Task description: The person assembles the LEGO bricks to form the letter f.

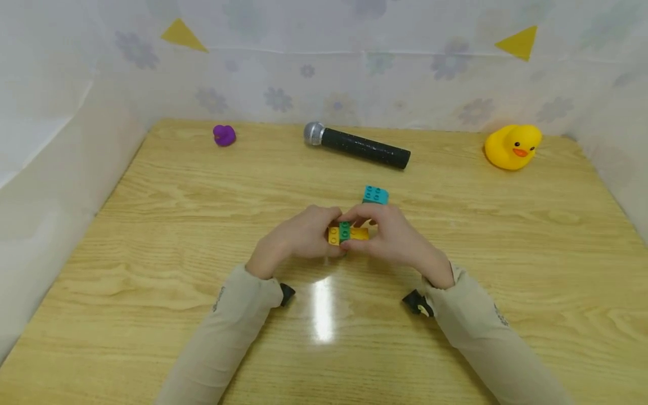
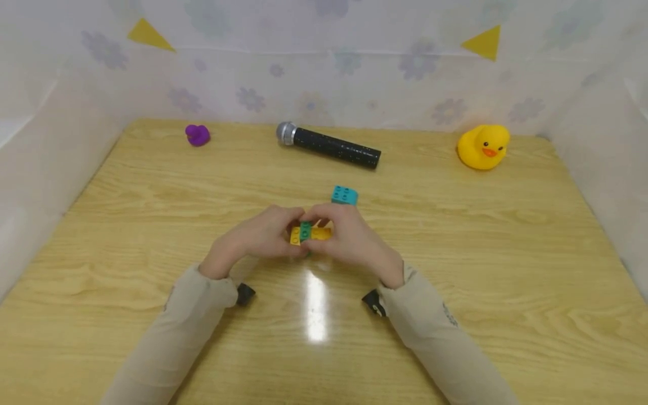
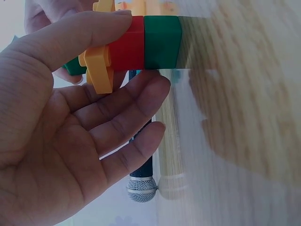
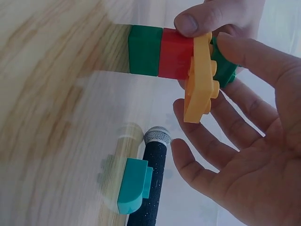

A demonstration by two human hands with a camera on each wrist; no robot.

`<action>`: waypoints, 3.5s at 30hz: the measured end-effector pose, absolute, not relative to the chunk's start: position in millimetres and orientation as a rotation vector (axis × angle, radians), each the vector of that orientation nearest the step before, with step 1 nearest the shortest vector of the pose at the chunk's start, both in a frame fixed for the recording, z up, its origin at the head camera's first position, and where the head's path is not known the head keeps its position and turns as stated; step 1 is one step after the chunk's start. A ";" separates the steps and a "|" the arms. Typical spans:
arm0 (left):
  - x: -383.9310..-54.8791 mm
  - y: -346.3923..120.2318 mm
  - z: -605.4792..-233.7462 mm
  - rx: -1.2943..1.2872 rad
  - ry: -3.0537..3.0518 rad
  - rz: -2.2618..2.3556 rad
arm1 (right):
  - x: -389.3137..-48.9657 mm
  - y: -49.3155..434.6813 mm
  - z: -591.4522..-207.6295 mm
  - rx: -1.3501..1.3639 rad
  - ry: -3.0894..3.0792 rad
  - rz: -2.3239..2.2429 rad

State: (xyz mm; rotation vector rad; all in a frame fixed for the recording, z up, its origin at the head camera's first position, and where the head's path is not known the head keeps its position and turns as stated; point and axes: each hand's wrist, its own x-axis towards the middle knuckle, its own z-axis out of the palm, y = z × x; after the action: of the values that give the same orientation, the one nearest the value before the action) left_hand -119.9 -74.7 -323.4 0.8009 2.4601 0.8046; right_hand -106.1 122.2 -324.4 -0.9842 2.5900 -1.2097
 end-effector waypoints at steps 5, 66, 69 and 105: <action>-120.8 -75.5 -324.0 0.815 2.454 0.815 | -106.9 119.9 -328.2 -1.003 2.560 -1.268; -119.9 -74.1 -323.4 0.791 2.445 0.790 | -120.9 148.3 -322.1 -0.895 2.687 -1.240; -119.5 -74.0 -323.9 0.784 2.433 0.795 | -123.1 151.8 -325.5 -0.866 2.732 -1.270; -119.3 -75.6 -323.5 0.766 2.451 0.781 | -131.8 156.9 -329.7 -0.645 2.764 -0.862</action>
State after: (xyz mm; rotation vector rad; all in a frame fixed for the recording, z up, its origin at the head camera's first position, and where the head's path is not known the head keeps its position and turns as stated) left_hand -119.3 -75.6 -323.5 0.7664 2.4508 0.7809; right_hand -131.8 156.9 -329.7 -0.6447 2.7638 -0.8617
